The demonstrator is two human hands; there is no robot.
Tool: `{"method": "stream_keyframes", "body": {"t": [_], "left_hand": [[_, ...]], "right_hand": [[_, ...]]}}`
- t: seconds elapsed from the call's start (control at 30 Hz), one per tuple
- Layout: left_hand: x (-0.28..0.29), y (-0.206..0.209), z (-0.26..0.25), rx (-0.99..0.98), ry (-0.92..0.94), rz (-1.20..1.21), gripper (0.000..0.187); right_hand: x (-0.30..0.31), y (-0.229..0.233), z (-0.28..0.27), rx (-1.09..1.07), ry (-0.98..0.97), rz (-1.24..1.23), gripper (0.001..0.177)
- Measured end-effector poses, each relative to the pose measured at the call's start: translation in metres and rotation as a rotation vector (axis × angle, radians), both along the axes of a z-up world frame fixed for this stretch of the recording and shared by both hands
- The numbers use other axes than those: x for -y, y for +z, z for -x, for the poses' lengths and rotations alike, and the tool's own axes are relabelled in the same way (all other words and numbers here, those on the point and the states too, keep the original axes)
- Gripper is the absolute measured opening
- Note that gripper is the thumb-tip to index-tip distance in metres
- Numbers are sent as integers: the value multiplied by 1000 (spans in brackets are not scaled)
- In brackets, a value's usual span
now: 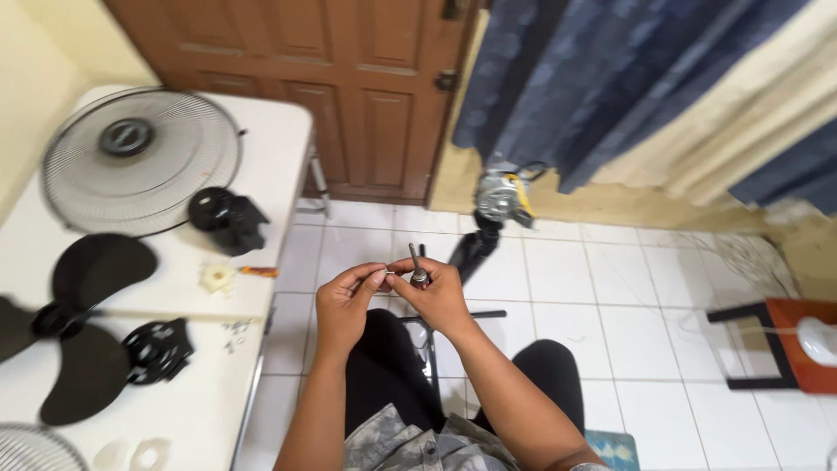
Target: The person is repairing an electric fan motor. They align the stator and rotor, then use a screwdriver to tighten screws securing the motor housing.
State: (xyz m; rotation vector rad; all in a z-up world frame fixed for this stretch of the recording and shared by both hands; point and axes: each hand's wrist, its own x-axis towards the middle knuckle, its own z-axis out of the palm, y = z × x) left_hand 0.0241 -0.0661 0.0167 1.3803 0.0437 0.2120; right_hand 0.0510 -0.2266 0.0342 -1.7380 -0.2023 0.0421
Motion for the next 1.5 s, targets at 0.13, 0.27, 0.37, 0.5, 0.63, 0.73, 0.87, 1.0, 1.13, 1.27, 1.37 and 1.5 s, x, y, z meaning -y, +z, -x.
{"method": "stream_keyframes", "body": {"t": [0.13,0.27,0.37,0.5,0.63,0.73,0.87,1.0,1.13,1.27,1.37,1.5], "left_hand": [[37,1,-13,33,-134,25,21],[72,-6,-23,46,-256,90,22],[93,-9,-28,34,-317,89,24],[114,-10,-30,43,-370,60,25],[129,-9,-31,31,-393,59,24],[138,-6,-28,17,-392,27,23],[153,3,-25,-51,-385,10,21],[170,12,-22,-110,-396,65,21],[189,20,-22,-111,-371,116,23],[207,26,-19,-55,-367,126,29],[216,30,-16,-54,-425,229,33],[222,36,-14,-40,-514,360,33]], "right_hand": [[42,6,5,-2,-69,-42,15],[76,9,12,28,-114,-105,13],[99,8,17,42,-168,-99,13],[122,3,23,93,-190,-121,15],[137,-2,29,22,-264,-70,15],[146,-1,32,47,-276,-77,13],[159,4,37,25,-295,-102,11],[174,10,40,39,-313,-108,10],[187,15,41,76,-292,-152,10],[197,19,42,-5,-301,-205,10],[206,21,43,-27,-304,-261,11],[217,25,41,-57,-310,-318,12]]}}
